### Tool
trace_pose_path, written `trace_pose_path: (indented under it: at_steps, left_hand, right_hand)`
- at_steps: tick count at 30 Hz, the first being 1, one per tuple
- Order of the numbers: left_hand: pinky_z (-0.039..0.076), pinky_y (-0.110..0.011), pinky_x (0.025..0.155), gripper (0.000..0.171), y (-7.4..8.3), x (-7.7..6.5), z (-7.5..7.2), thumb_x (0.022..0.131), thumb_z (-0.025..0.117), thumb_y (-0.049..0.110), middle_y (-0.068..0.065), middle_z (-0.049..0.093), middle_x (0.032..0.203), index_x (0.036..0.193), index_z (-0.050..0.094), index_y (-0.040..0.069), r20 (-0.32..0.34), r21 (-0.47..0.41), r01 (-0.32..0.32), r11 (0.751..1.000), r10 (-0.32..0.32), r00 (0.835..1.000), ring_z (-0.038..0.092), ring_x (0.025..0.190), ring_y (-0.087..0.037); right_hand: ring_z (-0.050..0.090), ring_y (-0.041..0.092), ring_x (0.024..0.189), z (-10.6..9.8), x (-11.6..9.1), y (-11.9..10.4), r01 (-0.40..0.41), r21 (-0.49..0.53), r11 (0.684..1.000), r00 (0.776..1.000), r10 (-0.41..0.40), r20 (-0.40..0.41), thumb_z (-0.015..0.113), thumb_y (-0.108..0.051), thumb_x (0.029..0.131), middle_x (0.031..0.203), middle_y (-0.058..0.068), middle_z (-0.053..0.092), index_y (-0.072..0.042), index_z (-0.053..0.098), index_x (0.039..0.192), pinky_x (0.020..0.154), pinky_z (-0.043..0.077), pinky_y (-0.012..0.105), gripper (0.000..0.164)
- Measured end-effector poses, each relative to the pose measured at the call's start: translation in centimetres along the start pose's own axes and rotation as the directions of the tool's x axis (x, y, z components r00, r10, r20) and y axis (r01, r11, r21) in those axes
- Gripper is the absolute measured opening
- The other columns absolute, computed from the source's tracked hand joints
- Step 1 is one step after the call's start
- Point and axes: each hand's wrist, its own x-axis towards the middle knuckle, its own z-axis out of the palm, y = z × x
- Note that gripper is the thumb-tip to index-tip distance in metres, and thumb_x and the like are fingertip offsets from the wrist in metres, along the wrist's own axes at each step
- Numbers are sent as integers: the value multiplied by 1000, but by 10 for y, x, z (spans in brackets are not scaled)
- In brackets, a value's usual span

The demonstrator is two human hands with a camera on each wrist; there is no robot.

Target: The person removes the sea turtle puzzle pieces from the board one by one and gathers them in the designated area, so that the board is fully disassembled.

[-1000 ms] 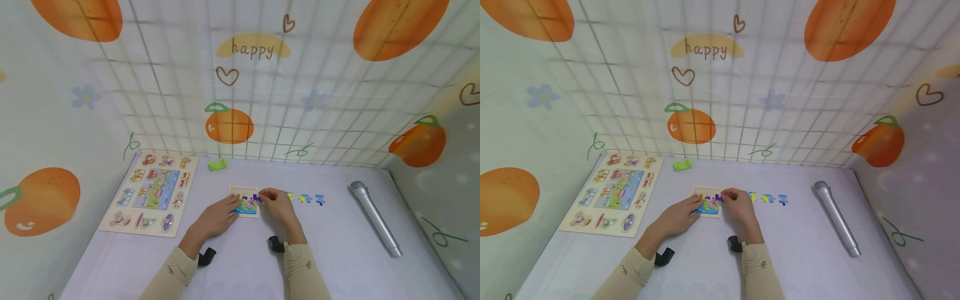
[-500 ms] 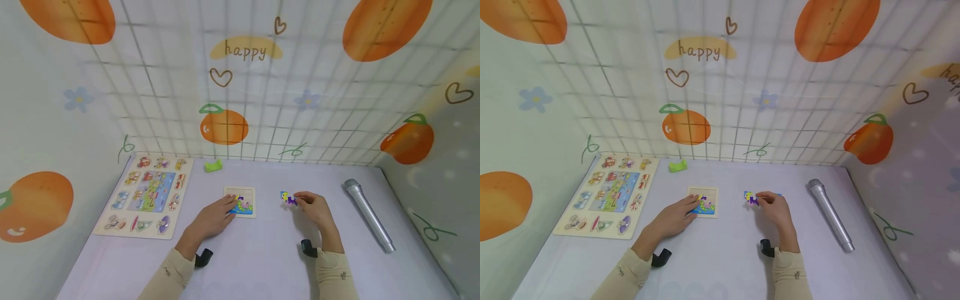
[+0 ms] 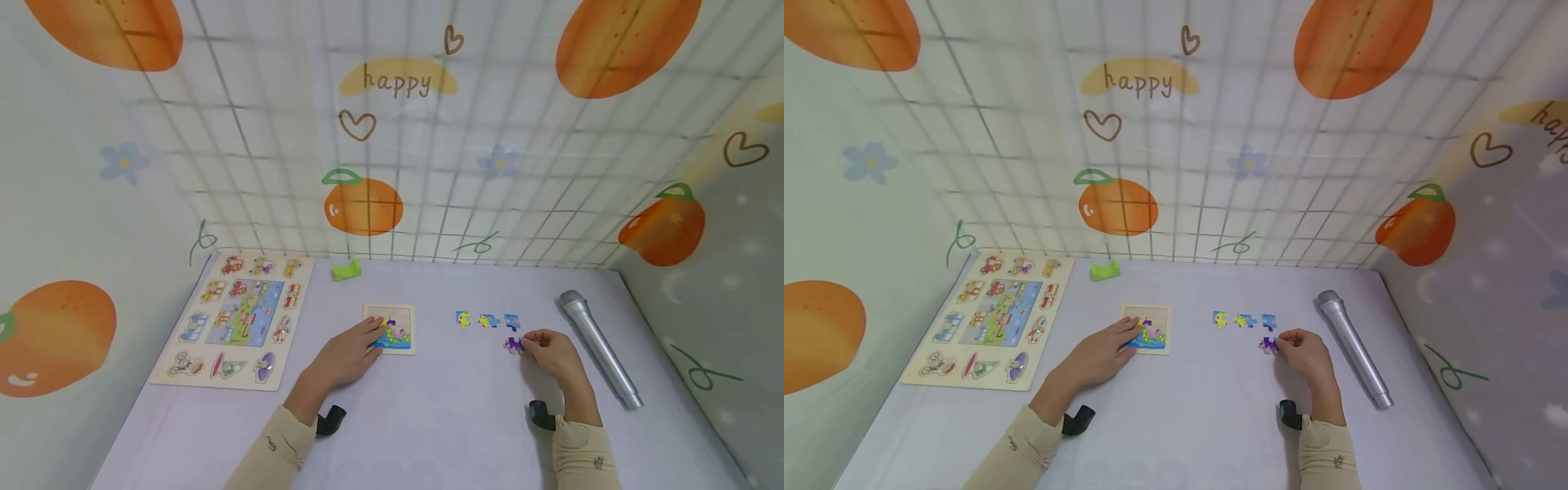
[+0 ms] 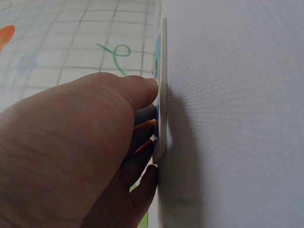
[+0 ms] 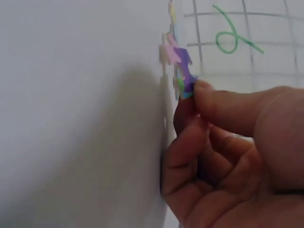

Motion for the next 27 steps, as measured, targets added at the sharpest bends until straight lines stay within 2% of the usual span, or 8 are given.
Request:
trace_pose_path:
  at_steps: [8,17,27]
  left_hand:
    - [34,-39,125,54,-2,0,2,106,53,39,5,34,166,156,45,19,-12,-3,4,1000,-4,1000,29,156,-16]
    - [33,-39,125,54,-2,-1,3,106,52,39,5,33,167,156,44,19,-10,-17,6,1000,-7,1000,29,156,-16]
    - [33,-40,125,55,-2,0,2,106,52,40,6,32,167,156,44,20,-10,-26,21,999,-21,1000,28,156,-15]
  right_hand:
    - [60,32,99,-3,4,-1,-39,-61,997,999,39,1,62,-25,100,111,23,69,4,70,111,73,43,31,32]
    - [62,34,96,-1,4,1,-71,-73,995,996,68,-52,66,-28,95,106,23,70,3,71,105,72,44,33,33]
    - [62,36,95,1,5,2,-55,-79,995,995,47,-93,70,-29,92,105,23,72,2,73,100,72,44,33,32]
